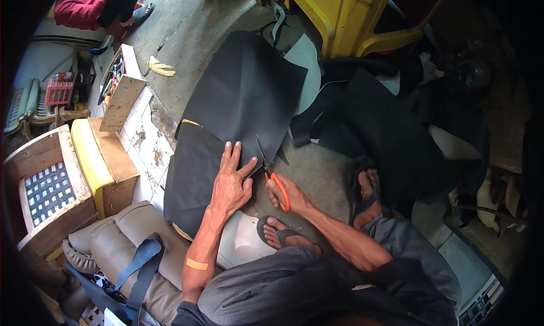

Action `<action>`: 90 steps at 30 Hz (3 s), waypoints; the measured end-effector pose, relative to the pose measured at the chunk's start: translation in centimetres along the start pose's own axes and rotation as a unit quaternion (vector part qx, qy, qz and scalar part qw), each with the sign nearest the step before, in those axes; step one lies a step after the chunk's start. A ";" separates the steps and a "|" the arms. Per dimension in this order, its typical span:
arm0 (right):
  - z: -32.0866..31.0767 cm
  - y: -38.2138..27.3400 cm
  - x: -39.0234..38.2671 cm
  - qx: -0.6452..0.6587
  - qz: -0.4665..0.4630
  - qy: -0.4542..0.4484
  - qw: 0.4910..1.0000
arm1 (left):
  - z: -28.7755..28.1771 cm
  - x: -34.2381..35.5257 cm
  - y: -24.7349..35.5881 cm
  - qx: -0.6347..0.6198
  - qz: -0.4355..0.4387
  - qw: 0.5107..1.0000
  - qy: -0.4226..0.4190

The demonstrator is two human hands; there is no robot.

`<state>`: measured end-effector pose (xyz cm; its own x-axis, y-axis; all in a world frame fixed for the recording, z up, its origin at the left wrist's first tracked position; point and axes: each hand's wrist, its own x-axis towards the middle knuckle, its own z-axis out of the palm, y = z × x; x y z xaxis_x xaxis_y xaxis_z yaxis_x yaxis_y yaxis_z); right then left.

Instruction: The person cuts a piece of black fabric using scissors, following a white paper template placed on the floor. They then fit the cut fabric onto a yellow foam seat cushion, trim the edges, and adjust the fit.

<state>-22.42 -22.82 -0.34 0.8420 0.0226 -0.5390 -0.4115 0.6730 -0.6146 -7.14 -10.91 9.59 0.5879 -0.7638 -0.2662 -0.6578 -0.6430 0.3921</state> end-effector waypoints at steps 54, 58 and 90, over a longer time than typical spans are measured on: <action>3.1 -1.0 6.7 -0.038 -0.115 0.171 0.978 | -6.8 13.8 -6.4 -0.018 -0.023 0.967 0.253; 1.8 -1.1 6.3 -0.044 -0.113 0.180 0.976 | -7.1 14.2 -16.0 0.059 -0.331 0.915 0.224; 2.3 -1.9 5.7 -0.081 -0.069 0.165 0.980 | -5.4 8.1 -23.0 -0.082 -0.359 0.883 0.292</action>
<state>-16.02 -22.25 -0.87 0.7457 -0.3198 -0.5845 -0.3735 0.5259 -0.7642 15.29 -1.97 3.19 0.9995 0.0267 -0.0175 0.0317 -0.8964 0.4421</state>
